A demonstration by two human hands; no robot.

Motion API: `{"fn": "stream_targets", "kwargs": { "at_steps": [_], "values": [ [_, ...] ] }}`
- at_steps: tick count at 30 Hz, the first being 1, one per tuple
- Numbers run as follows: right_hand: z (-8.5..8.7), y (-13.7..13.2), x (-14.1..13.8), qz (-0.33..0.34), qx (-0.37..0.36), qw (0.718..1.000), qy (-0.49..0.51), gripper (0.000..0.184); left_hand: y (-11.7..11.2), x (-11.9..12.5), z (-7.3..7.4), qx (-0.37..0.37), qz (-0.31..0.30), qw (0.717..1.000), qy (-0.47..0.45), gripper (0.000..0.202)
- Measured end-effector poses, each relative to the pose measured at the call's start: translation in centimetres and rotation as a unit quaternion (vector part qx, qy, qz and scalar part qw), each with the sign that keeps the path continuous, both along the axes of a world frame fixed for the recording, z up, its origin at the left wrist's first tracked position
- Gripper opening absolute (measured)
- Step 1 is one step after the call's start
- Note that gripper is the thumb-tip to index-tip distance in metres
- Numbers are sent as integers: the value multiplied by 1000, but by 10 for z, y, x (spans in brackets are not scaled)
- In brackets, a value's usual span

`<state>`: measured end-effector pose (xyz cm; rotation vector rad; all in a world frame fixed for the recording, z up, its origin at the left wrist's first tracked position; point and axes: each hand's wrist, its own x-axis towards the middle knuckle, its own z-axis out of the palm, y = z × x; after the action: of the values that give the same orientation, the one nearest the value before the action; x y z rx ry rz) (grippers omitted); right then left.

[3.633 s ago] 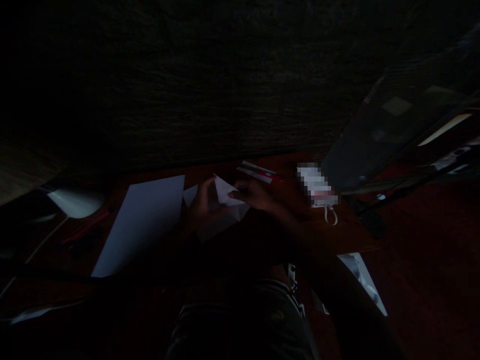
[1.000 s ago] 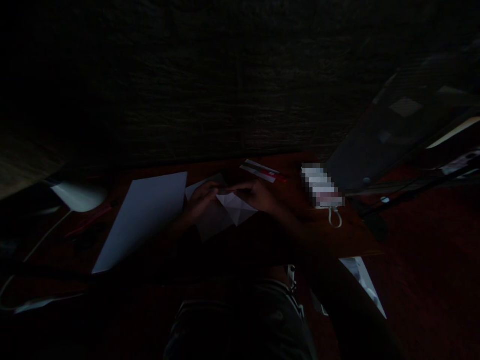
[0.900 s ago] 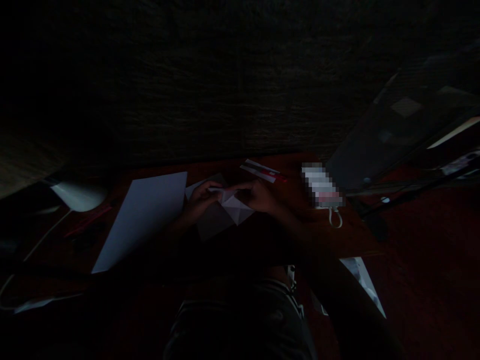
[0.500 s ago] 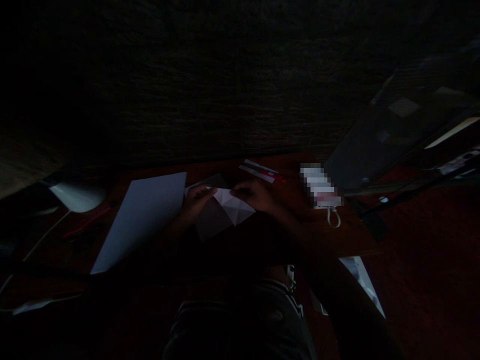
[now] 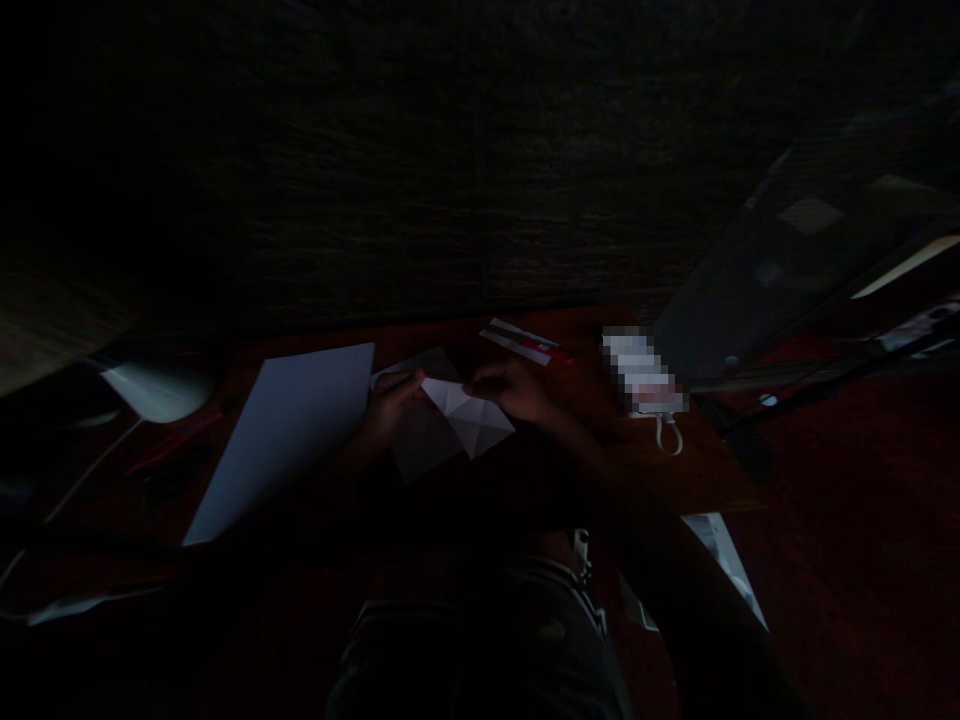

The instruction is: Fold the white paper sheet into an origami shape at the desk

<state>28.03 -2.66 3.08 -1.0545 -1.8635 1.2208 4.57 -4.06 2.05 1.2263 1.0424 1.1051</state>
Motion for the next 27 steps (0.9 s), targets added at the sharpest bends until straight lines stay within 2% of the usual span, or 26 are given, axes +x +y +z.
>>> {"fn": "stream_targets", "kwargs": {
  "at_steps": [4, 7, 10, 17, 22, 27],
  "values": [
    [-2, 0, -2, -11, 14, 1000, 8, 33, 1, 0, -3, 5, 19, 1000, 1, 50],
    [-3, -1, -7, -12, 36, 999, 14, 33, 0, 1, -4, 9, 40, 999, 30, 42],
    [-2, -4, -12, 2, 53, 998, 18, 36, -3, 2, -2, -13, 27, 998, 48, 30],
    [3, -7, -13, 7, 38, 999, 10, 43, -4, 2, -1, -26, -9, 999, 30, 29],
    [3, -6, -10, 1, 13, 1000, 0, 45, 1, -2, 0, 32, 16, 999, 40, 39],
    [2, -3, -4, -21, 1, 1000, 7, 44, 5, -6, 3, 38, 32, 997, 52, 49]
  ]
}}
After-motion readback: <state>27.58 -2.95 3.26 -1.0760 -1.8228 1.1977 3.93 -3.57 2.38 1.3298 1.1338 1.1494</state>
